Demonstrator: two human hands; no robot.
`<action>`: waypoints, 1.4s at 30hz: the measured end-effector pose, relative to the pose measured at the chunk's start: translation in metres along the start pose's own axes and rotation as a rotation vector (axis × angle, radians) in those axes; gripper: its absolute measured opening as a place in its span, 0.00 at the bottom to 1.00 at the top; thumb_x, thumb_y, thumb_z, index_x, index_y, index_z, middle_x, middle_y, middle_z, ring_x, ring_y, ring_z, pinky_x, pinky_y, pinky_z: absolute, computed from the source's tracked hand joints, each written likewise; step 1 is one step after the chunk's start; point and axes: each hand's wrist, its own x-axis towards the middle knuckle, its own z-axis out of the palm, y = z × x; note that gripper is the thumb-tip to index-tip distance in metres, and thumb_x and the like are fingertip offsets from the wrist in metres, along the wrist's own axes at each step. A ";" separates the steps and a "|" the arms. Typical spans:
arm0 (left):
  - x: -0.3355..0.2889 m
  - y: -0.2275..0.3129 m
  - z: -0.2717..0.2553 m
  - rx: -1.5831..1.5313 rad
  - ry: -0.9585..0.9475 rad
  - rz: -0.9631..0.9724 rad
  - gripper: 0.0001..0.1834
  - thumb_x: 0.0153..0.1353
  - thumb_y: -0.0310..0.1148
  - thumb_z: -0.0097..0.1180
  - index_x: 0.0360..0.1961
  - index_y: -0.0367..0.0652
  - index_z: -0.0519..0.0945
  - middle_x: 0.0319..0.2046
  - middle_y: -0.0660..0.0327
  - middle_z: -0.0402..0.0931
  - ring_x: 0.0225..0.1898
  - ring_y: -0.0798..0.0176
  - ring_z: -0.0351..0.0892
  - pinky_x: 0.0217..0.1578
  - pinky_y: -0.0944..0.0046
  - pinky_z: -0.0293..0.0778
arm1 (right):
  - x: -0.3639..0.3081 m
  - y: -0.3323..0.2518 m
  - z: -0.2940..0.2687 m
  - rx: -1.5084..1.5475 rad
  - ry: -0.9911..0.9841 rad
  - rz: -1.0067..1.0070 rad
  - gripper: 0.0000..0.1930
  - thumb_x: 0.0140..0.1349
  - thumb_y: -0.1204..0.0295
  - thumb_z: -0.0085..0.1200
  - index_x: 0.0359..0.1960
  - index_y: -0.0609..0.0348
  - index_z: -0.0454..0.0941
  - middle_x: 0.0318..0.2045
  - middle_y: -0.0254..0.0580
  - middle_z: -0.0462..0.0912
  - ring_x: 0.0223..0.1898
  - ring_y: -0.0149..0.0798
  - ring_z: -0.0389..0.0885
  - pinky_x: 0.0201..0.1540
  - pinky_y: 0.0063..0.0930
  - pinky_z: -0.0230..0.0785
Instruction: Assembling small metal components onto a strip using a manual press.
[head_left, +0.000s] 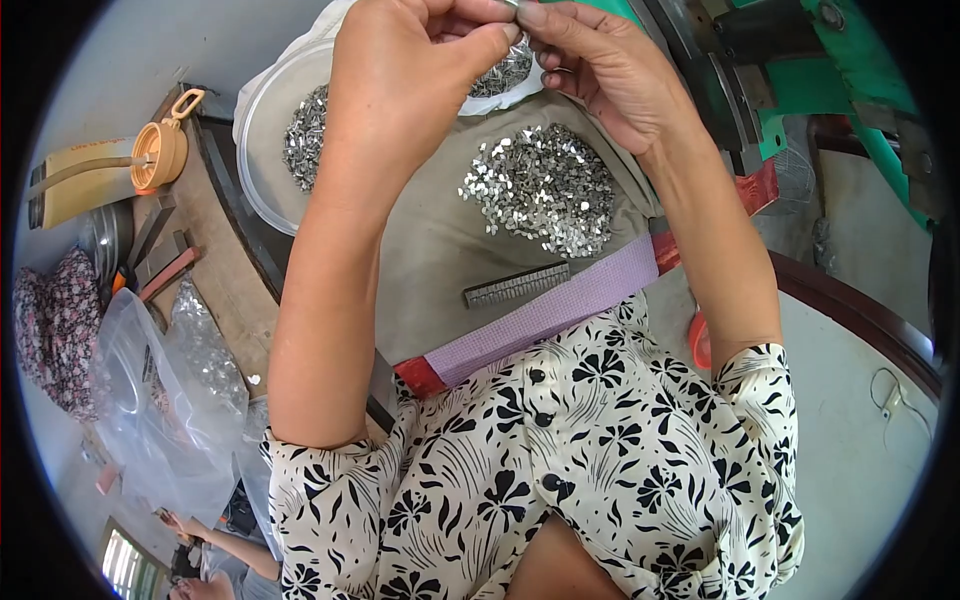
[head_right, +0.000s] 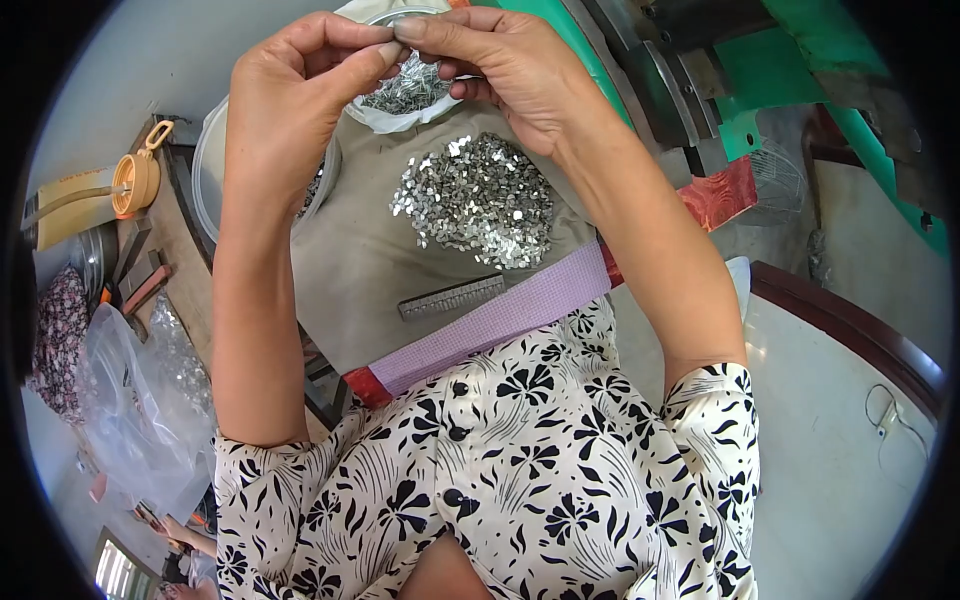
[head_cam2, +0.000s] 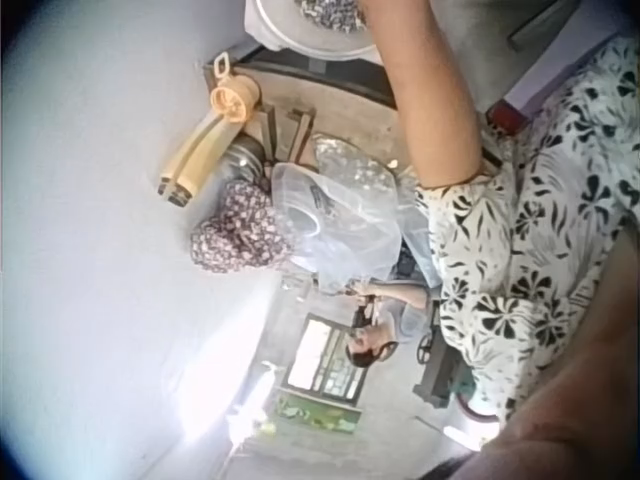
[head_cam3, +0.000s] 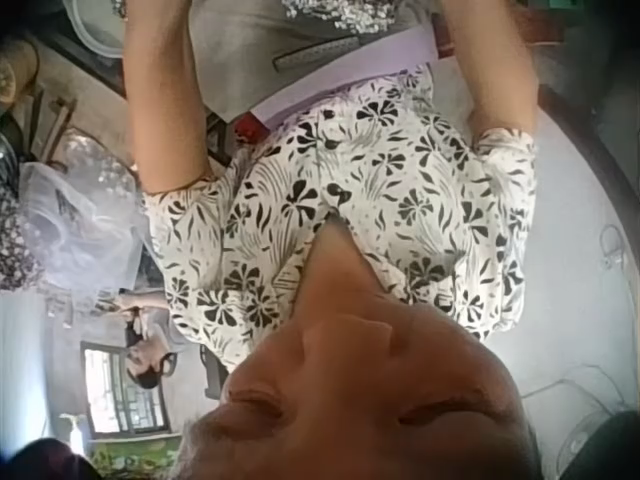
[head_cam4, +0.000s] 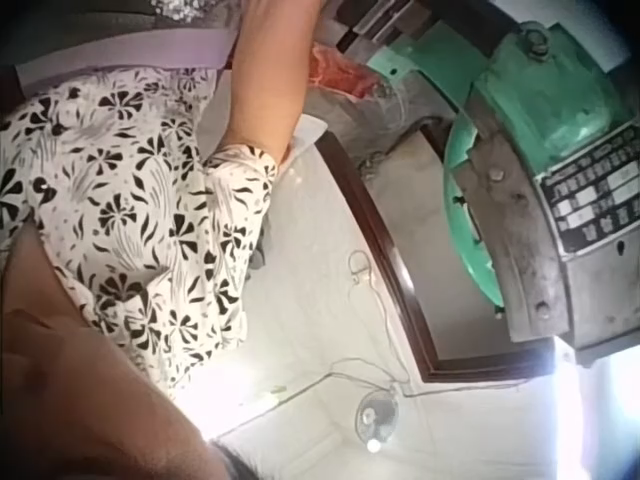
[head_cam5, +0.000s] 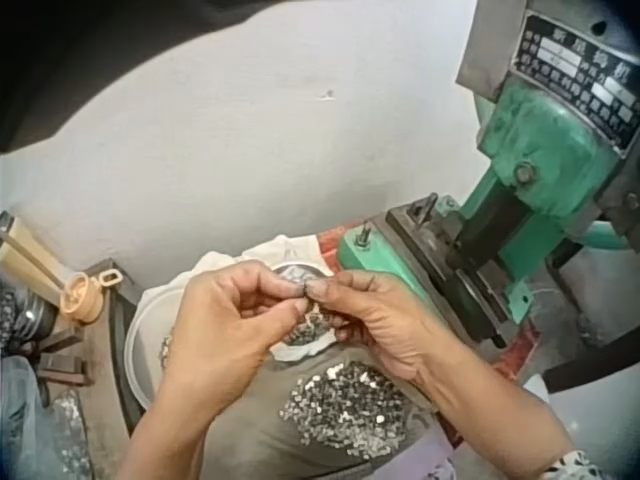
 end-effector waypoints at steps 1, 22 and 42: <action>0.000 0.001 0.002 -0.001 0.002 -0.002 0.06 0.59 0.24 0.64 0.37 0.33 0.84 0.32 0.61 0.85 0.33 0.72 0.82 0.36 0.72 0.76 | 0.000 0.001 0.000 -0.002 -0.001 0.003 0.08 0.60 0.65 0.65 0.31 0.54 0.81 0.26 0.31 0.79 0.27 0.29 0.77 0.32 0.24 0.71; -0.104 0.007 0.012 0.452 -0.112 0.257 0.09 0.57 0.20 0.61 0.39 0.38 0.81 0.32 0.55 0.80 0.34 0.53 0.81 0.36 0.61 0.75 | -0.018 0.040 -0.012 -0.623 0.093 -0.504 0.10 0.61 0.69 0.65 0.34 0.65 0.85 0.27 0.31 0.83 0.28 0.22 0.75 0.33 0.20 0.68; -0.200 -0.031 0.004 0.564 -0.169 -0.094 0.17 0.48 0.25 0.68 0.41 0.39 0.80 0.40 0.57 0.72 0.42 0.51 0.72 0.42 0.56 0.72 | -0.084 0.112 -0.006 -1.269 -0.133 -0.916 0.09 0.45 0.73 0.68 0.31 0.52 0.84 0.30 0.31 0.78 0.35 0.38 0.75 0.35 0.32 0.66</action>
